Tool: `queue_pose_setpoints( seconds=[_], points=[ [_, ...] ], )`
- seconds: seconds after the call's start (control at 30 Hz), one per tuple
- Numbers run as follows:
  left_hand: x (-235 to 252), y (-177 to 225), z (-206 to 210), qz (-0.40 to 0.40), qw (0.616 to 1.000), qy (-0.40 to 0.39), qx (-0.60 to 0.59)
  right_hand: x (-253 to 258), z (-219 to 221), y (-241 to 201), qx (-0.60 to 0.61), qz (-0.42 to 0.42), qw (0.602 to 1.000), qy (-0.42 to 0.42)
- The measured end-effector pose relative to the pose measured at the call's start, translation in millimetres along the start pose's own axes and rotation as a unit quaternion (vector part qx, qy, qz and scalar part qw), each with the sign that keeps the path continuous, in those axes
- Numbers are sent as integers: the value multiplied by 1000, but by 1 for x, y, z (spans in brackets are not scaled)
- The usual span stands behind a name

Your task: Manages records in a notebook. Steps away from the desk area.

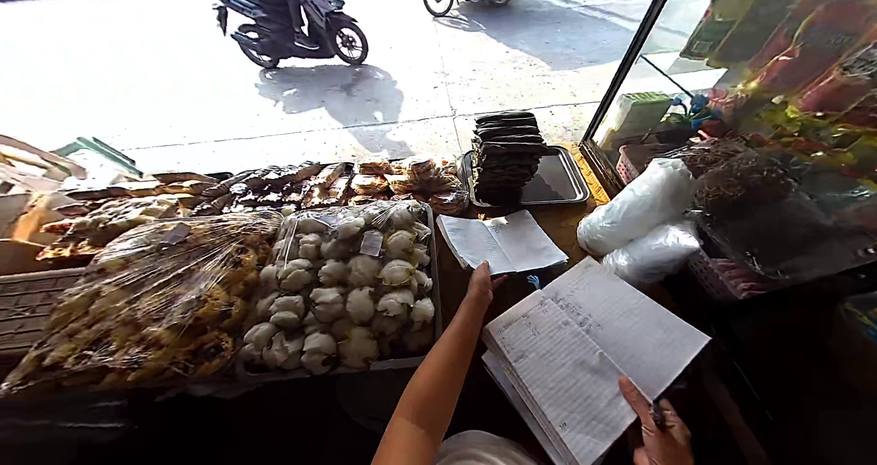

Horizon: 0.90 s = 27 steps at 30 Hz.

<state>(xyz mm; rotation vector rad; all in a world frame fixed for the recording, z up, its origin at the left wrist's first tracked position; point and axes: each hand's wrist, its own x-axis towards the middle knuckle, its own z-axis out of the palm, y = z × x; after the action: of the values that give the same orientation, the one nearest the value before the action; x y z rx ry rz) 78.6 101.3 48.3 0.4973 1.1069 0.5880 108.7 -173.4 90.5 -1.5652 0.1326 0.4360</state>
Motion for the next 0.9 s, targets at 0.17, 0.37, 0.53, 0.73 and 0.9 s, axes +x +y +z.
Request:
queue_pose_setpoints(
  seconds=[0.17,0.37,0.53,0.73,0.9],
  points=[
    [-10,-44,-7,-12,999,-23,30,-24,-52,-48,2,-95,995,-40],
    [-30,-160,-86,52,997,-48,4,-15,17,-37,146,-58,988,-5],
    [-72,-107,-85,-109,986,0,-124,27,111,34,171,12,985,14],
    [-50,-96,-94,-130,982,8,-135,47,121,82,62,131,989,8],
    [-74,-81,-140,-187,862,-247,403,51,27,57,-147,102,972,-150]
  ],
)
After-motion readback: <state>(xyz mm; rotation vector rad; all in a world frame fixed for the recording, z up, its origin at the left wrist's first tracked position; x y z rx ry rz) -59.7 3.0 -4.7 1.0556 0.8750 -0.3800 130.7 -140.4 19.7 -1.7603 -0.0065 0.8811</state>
